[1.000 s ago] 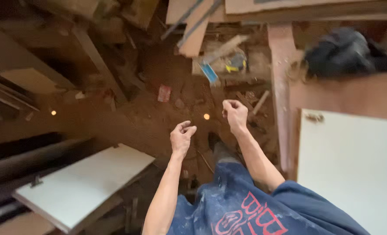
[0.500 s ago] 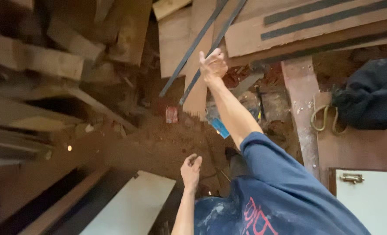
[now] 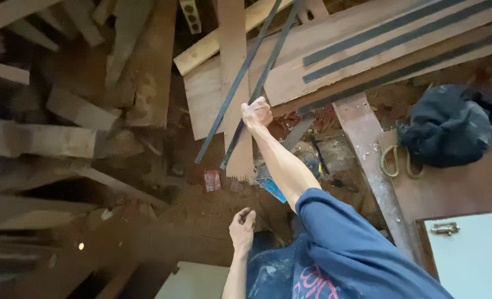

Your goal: The person aligns a white cabinet door on a workbench, then applies a black edge strip to the door's edge. They wipe the door surface with a dark cloth and use scissors to trim the strip. The person continues to adjust and wipe the door.

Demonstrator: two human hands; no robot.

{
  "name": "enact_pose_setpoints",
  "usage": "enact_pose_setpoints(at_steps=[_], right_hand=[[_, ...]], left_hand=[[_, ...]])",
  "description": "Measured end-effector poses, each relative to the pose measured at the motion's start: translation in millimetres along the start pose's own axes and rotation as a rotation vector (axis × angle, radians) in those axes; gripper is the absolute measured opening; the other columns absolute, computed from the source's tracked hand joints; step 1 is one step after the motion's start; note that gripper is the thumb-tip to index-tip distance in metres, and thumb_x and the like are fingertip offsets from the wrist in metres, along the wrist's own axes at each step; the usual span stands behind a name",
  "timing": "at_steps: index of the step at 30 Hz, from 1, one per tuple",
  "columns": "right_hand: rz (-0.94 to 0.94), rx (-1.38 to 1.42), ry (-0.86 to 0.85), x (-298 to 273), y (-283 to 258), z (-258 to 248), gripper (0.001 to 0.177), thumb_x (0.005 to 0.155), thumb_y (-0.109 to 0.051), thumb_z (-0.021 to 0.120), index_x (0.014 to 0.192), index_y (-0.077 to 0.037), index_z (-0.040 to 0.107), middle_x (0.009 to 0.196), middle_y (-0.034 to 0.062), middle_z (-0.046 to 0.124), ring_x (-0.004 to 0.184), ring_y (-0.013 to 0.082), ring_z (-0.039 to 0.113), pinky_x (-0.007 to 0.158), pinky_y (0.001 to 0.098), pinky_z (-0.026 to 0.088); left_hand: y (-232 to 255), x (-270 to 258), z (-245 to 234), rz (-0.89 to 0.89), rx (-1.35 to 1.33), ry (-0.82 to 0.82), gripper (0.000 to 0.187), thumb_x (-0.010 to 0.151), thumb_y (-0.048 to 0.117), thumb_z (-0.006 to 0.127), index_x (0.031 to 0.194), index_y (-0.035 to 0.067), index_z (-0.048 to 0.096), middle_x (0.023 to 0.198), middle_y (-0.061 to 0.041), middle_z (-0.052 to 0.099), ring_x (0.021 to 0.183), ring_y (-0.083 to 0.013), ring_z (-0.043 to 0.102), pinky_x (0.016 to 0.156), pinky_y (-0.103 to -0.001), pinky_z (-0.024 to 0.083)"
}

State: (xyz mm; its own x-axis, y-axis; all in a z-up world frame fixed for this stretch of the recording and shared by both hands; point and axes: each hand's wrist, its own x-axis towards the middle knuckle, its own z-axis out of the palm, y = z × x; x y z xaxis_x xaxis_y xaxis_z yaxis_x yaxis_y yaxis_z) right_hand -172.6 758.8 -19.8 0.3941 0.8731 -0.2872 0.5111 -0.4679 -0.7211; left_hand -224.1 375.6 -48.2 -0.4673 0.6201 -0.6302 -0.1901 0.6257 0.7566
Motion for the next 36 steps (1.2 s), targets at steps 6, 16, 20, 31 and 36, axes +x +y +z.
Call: enact_pose_setpoints(at_steps=[6,16,20,31,36], right_hand=[[0.002,0.337,0.049,-11,-11,-42,0.044,0.073,-0.032,0.077,0.105,-0.003,0.072,0.095,0.0165,0.077,0.088,0.0292,0.075,0.080,0.0420,0.061],[0.146,1.219,-0.341,-89,11,-181,0.012,0.090,-0.011,0.077,0.096,-0.002,0.072,0.074,0.0058,0.068,0.060,0.0150,0.064,0.052,0.0297,0.055],[0.214,1.604,-0.703,-161,52,-242,0.022,0.100,-0.014,0.071,0.112,0.005,0.068,0.084,0.0071,0.069,0.068,0.0126,0.067,0.052,0.0218,0.049],[-0.116,1.758,-0.631,-366,161,-310,0.042,0.095,-0.011,0.066,0.121,0.021,0.058,0.092,0.0132,0.064,0.071,0.0104,0.063,0.054,0.0174,0.053],[-0.198,1.858,-0.470,-420,220,-315,0.044,0.093,-0.008,0.067,0.121,0.024,0.053,0.090,0.0147,0.062,0.073,0.0117,0.062,0.050,0.0152,0.051]], left_hand=[[13,17,-16,0.047,-0.017,-0.114,0.037,0.088,0.020,0.078,0.118,0.000,0.072,0.089,-0.002,0.071,0.071,-0.0077,0.059,0.062,-0.024,0.049],[105,41,-69,0.489,0.261,-0.200,0.034,0.086,0.021,0.077,0.114,0.001,0.075,0.102,-0.009,0.077,0.091,-0.0157,0.070,0.083,-0.030,0.056],[175,36,-33,0.760,0.215,-0.450,0.033,0.090,0.023,0.076,0.115,0.001,0.075,0.095,-0.011,0.078,0.084,-0.0164,0.071,0.079,-0.031,0.059],[224,-61,100,-0.029,-0.238,-1.086,0.029,0.098,0.026,0.071,0.113,0.001,0.068,0.094,-0.005,0.071,0.081,-0.0146,0.070,0.070,-0.029,0.059],[187,-101,130,0.061,-0.198,-1.141,0.021,0.095,0.021,0.073,0.106,0.003,0.071,0.093,-0.002,0.073,0.078,-0.0122,0.069,0.064,-0.025,0.056]])
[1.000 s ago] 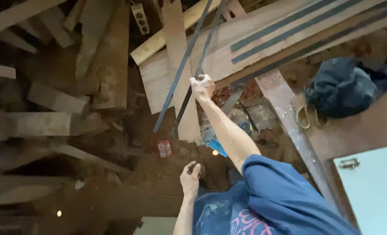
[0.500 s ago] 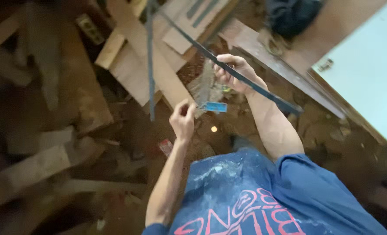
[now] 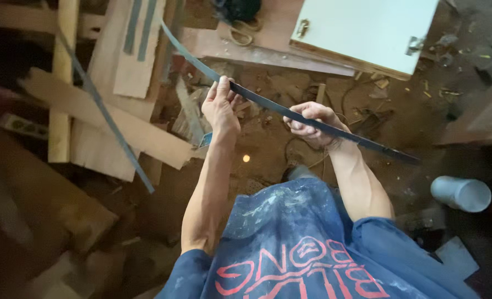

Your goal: The person aligns a white cabinet door on a workbench, then applies a black edge strip to the door's edge. They wipe the door surface with a dark cloth and use scissors to trim the strip. The person continues to adjust and wipe the door.

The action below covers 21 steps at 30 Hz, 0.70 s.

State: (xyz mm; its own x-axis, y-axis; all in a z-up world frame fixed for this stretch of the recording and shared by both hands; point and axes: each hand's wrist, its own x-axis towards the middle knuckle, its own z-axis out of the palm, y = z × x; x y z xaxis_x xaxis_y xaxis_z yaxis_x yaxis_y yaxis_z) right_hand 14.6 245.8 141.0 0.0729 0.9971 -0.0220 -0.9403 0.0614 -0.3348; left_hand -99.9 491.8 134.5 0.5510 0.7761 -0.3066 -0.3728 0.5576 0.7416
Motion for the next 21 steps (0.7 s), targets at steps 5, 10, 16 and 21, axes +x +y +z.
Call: enact_pose_setpoints(at_steps=[5,10,16,21], right_hand=[[-0.066,0.101,-0.046,-42,-13,-44,0.041,0.094,-0.007,0.067,0.119,0.022,0.053,0.092,0.0143,0.059,0.076,0.0108,0.059,0.050,0.0162,0.051],[-0.105,0.303,-0.123,-63,-23,-68,0.035,0.102,-0.010,0.063,0.121,0.018,0.052,0.101,0.0116,0.050,0.074,0.0065,0.051,0.054,0.0151,0.049],[-0.230,0.454,-0.163,-82,-61,-94,0.038,0.113,-0.019,0.055,0.123,0.017,0.053,0.100,0.0155,0.049,0.077,0.0096,0.047,0.059,0.0163,0.049],[-0.196,0.379,0.164,-87,-87,-136,0.042,0.108,-0.024,0.052,0.120,0.016,0.058,0.096,0.0140,0.057,0.073,0.0081,0.052,0.054,0.0135,0.048]], left_hand=[[-28,-14,53,0.034,0.212,-0.024,0.029,0.091,0.023,0.081,0.108,0.001,0.074,0.087,-0.001,0.068,0.069,-0.0094,0.060,0.054,-0.024,0.048],[-41,-31,106,0.120,0.568,0.066,0.042,0.081,0.031,0.083,0.110,0.001,0.075,0.086,-0.002,0.075,0.069,-0.0100,0.067,0.061,-0.025,0.056],[-68,-24,157,0.134,0.696,0.120,0.051,0.078,0.037,0.084,0.113,0.000,0.076,0.083,-0.003,0.076,0.071,-0.0094,0.067,0.068,-0.027,0.056],[-89,-9,199,0.204,0.703,0.160,0.049,0.078,0.036,0.085,0.113,0.002,0.078,0.081,-0.004,0.077,0.071,-0.0091,0.067,0.070,-0.026,0.057]])
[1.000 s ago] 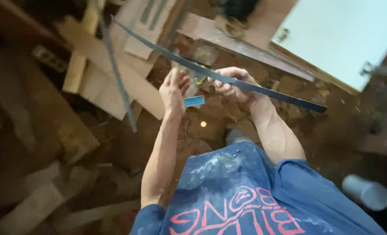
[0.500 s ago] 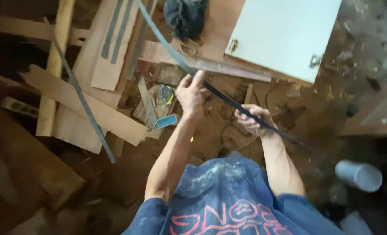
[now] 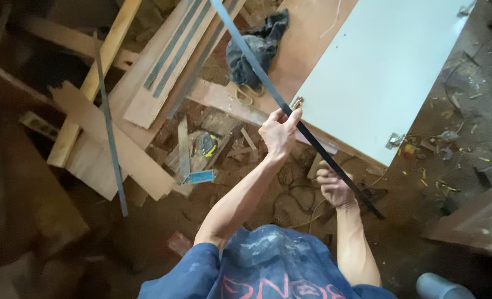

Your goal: The person aligns a white cabinet door on a workbench, then applies a black edge strip to the door's edge. They wipe the door surface with a dark cloth and use scissors to trim the strip. The person continues to adjust and wipe the door.

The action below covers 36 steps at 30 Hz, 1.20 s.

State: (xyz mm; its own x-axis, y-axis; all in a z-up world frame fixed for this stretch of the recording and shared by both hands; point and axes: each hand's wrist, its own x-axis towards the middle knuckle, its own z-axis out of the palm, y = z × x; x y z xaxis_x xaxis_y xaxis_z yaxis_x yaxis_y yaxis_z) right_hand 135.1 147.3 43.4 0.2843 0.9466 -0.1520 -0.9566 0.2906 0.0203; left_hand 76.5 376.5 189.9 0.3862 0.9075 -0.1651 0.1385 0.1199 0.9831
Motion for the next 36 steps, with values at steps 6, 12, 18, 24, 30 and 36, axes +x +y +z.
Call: enact_pose_setpoints(at_steps=[6,12,18,24,30,36], right_hand=[[0.273,-0.685,0.619,-1,44,-12,0.023,0.101,-0.021,0.062,0.107,0.000,0.070,0.086,0.0049,0.068,0.064,0.0078,0.057,0.053,0.0204,0.048],[0.109,-1.078,0.753,-21,71,42,0.024,0.096,-0.025,0.066,0.103,-0.004,0.074,0.081,0.0034,0.069,0.064,0.0101,0.059,0.055,0.0281,0.050],[-0.669,-1.222,0.785,-23,24,105,0.030,0.095,-0.031,0.069,0.102,-0.003,0.071,0.076,0.0049,0.068,0.058,0.0125,0.060,0.052,0.0276,0.049],[-1.352,-1.153,0.750,-16,-12,137,0.039,0.098,-0.033,0.070,0.124,-0.005,0.065,0.099,-0.0015,0.071,0.080,0.0074,0.064,0.065,0.0251,0.055],[-1.539,-1.134,0.923,-49,-5,132,0.026,0.101,-0.023,0.067,0.119,-0.004,0.069,0.099,0.0045,0.077,0.079,0.0098,0.071,0.069,0.0247,0.060],[-1.541,-1.058,1.057,-77,22,105,0.026,0.099,-0.021,0.070,0.115,0.000,0.070,0.094,0.0053,0.077,0.078,0.0106,0.071,0.072,0.0245,0.059]], left_hand=[[10,20,33,0.253,0.131,-0.133,0.042,0.086,0.035,0.077,0.119,0.010,0.075,0.075,-0.005,0.074,0.064,-0.0142,0.067,0.059,-0.032,0.057],[-3,35,46,0.858,0.319,-0.167,0.035,0.091,0.032,0.079,0.115,0.007,0.074,0.090,-0.014,0.075,0.073,-0.0263,0.074,0.065,-0.038,0.060],[-32,6,40,0.933,0.432,-0.503,0.038,0.096,0.029,0.076,0.127,0.007,0.069,0.080,-0.014,0.069,0.065,-0.0308,0.069,0.060,-0.042,0.057],[-75,-35,32,1.050,0.501,-0.703,0.042,0.090,0.029,0.077,0.126,0.010,0.069,0.087,-0.012,0.069,0.075,-0.0323,0.069,0.066,-0.044,0.058],[-115,-53,19,1.166,0.493,-0.852,0.042,0.088,0.028,0.075,0.127,0.012,0.070,0.092,-0.009,0.070,0.082,-0.0291,0.070,0.069,-0.042,0.058],[-133,-62,12,1.124,0.609,-0.921,0.038,0.092,0.029,0.075,0.124,0.009,0.071,0.094,-0.011,0.071,0.085,-0.0305,0.069,0.073,-0.042,0.058]])
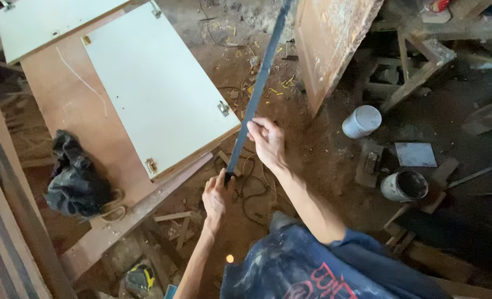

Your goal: The person aligns a white cabinet door on a workbench, then applies a black edge strip to the door's edge. They wipe the door surface with a dark cloth and use scissors to trim the strip. The person continues to adjust and wipe the door.

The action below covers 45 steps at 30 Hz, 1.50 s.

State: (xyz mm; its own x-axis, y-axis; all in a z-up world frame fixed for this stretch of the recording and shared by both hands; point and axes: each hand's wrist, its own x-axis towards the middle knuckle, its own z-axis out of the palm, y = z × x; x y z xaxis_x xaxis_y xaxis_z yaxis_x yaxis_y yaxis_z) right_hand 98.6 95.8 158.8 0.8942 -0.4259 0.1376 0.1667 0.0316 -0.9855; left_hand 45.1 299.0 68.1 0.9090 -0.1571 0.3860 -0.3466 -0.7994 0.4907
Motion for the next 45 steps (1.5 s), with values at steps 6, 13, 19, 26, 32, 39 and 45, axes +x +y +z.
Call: enact_pose_setpoints(at_steps=[6,13,19,26,32,39,45], right_hand=[[0.041,0.005,0.073,-8,24,-26,0.027,0.098,-0.021,0.070,0.115,0.000,0.069,0.093,0.0053,0.076,0.077,0.0102,0.071,0.070,0.0247,0.059],[0.034,0.123,0.106,12,58,-50,0.023,0.098,-0.019,0.072,0.111,0.001,0.071,0.091,0.0059,0.076,0.075,0.0108,0.070,0.070,0.0258,0.059],[0.066,0.133,0.077,61,89,-79,0.020,0.098,-0.017,0.071,0.109,0.000,0.071,0.091,0.0047,0.076,0.075,0.0096,0.069,0.070,0.0251,0.058],[0.033,0.176,0.011,162,117,-122,0.016,0.099,-0.013,0.072,0.107,0.000,0.069,0.086,0.0048,0.073,0.073,0.0112,0.068,0.067,0.0277,0.059],[0.064,0.201,-0.113,248,90,-154,0.015,0.102,-0.013,0.069,0.109,0.000,0.068,0.089,0.0047,0.072,0.075,0.0112,0.067,0.071,0.0278,0.060],[0.153,0.145,-0.167,310,62,-146,0.017,0.102,-0.014,0.066,0.113,-0.001,0.063,0.085,0.0030,0.067,0.070,0.0109,0.065,0.067,0.0280,0.059],[0.215,0.085,-0.237,341,64,-114,0.018,0.100,-0.014,0.066,0.112,-0.001,0.065,0.086,0.0017,0.066,0.070,0.0093,0.065,0.064,0.0274,0.059]], left_hand=[[1,-3,19,0.012,-0.089,-0.062,0.039,0.090,0.028,0.075,0.124,0.009,0.070,0.096,-0.012,0.071,0.088,-0.0310,0.069,0.075,-0.042,0.058],[15,9,53,0.004,-0.098,-0.100,0.038,0.088,0.025,0.077,0.122,0.010,0.071,0.097,-0.012,0.072,0.090,-0.0320,0.069,0.077,-0.042,0.057],[36,41,94,-0.061,-0.150,-0.105,0.040,0.083,0.024,0.080,0.119,0.011,0.072,0.097,-0.010,0.074,0.089,-0.0308,0.070,0.076,-0.042,0.057],[78,108,167,-0.145,-0.173,-0.045,0.042,0.080,0.026,0.082,0.118,0.011,0.072,0.094,-0.011,0.072,0.088,-0.0315,0.069,0.075,-0.043,0.057],[128,171,193,-0.242,-0.158,0.022,0.041,0.083,0.030,0.082,0.118,0.009,0.072,0.097,-0.012,0.072,0.092,-0.0331,0.068,0.078,-0.044,0.056],[162,215,184,-0.302,-0.131,0.084,0.052,0.076,0.036,0.087,0.117,0.008,0.072,0.096,-0.011,0.072,0.095,-0.0319,0.067,0.082,-0.042,0.056],[180,250,185,-0.235,-0.124,0.316,0.053,0.080,0.033,0.087,0.122,0.005,0.070,0.112,-0.014,0.072,0.101,-0.0331,0.067,0.087,-0.044,0.055]])
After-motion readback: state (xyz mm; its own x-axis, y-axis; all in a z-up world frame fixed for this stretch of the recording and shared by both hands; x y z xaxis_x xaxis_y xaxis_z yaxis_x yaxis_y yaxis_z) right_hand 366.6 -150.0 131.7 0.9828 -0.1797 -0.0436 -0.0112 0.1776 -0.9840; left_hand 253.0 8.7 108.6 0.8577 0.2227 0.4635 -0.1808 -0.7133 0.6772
